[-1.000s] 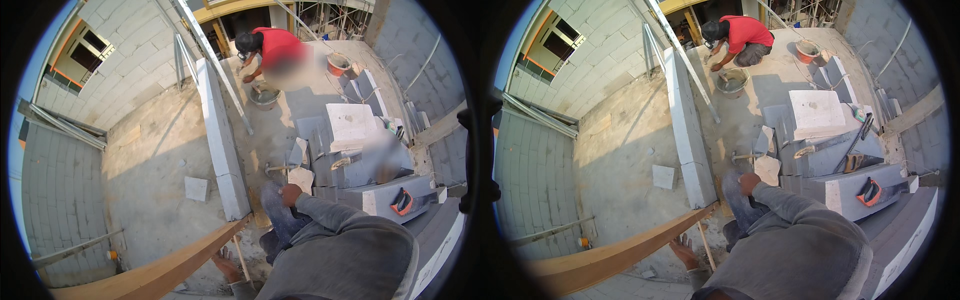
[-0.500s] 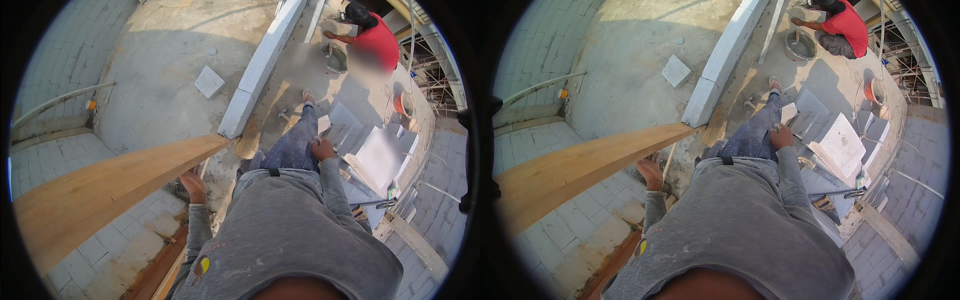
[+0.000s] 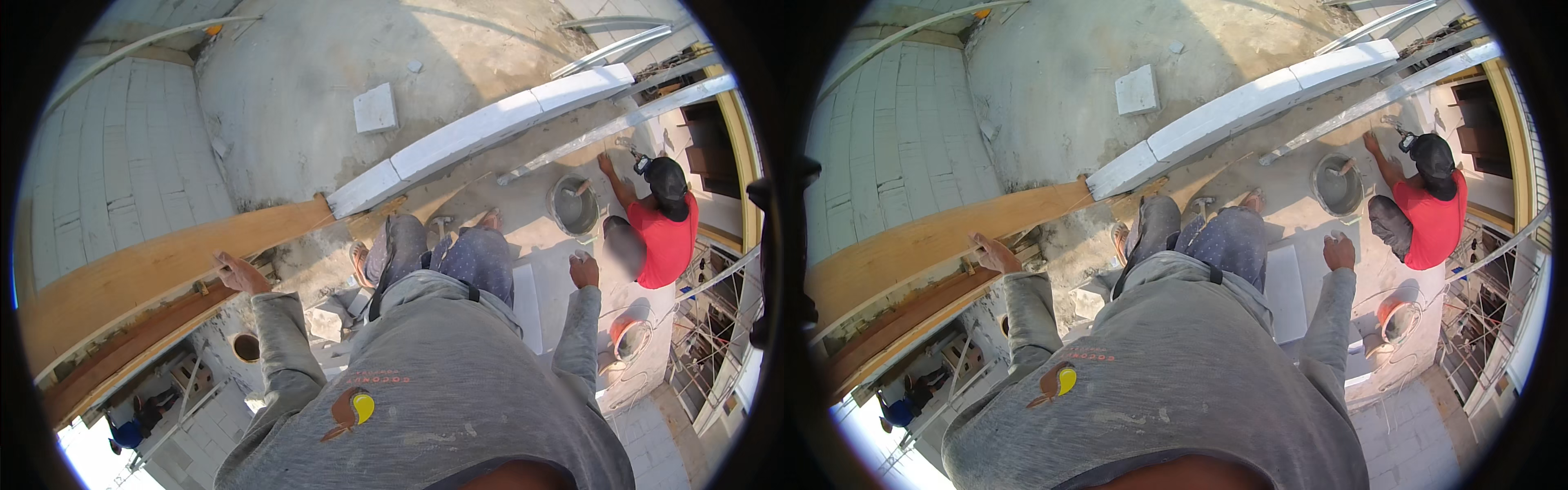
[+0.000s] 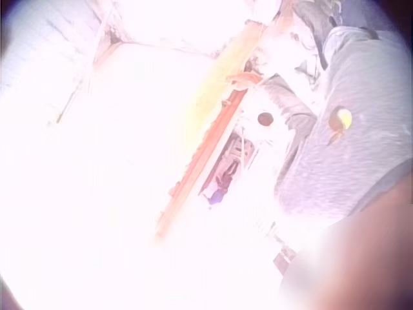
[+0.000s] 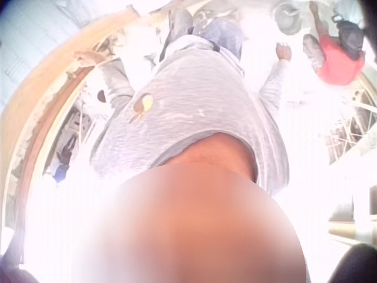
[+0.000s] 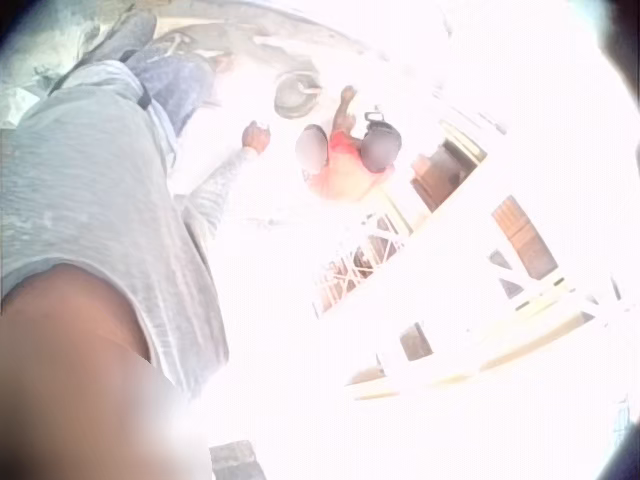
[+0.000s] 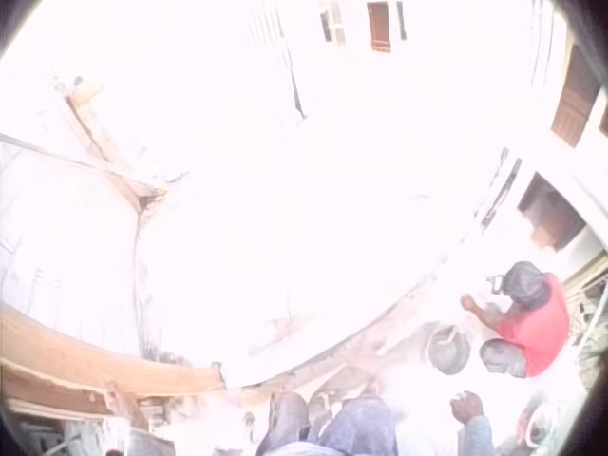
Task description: The person secures a wooden plank to a wall using a string and hammer, then applies mortar to a row of blocks and places a new block on top. They use a trowel to spread mortar and a hammer to adjust the plank.
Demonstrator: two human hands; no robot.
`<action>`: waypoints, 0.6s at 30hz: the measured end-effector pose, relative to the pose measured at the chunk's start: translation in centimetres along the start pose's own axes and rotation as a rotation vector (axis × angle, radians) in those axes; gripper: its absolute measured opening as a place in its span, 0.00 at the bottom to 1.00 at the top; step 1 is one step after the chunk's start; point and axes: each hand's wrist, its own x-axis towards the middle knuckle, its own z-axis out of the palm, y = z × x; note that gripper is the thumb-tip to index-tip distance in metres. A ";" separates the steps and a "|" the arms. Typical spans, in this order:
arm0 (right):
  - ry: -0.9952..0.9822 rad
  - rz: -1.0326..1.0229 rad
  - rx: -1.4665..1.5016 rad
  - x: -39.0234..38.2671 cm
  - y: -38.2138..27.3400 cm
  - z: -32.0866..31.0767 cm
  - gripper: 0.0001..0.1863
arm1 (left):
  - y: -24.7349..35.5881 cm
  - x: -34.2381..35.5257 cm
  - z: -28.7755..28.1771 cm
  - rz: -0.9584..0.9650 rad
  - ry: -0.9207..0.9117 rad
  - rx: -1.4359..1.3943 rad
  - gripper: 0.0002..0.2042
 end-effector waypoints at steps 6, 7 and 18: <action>0.010 0.036 0.033 7.9 3.9 -10.4 0.25 | -1.1 0.9 0.7 0.140 -0.023 0.138 0.43; 0.054 0.009 0.052 8.4 3.9 -10.6 0.24 | -1.5 1.2 0.6 0.152 -0.025 0.199 0.43; -0.280 0.111 -0.008 4.9 0.0 -5.2 0.25 | -1.0 1.3 0.9 -0.104 0.048 0.272 0.48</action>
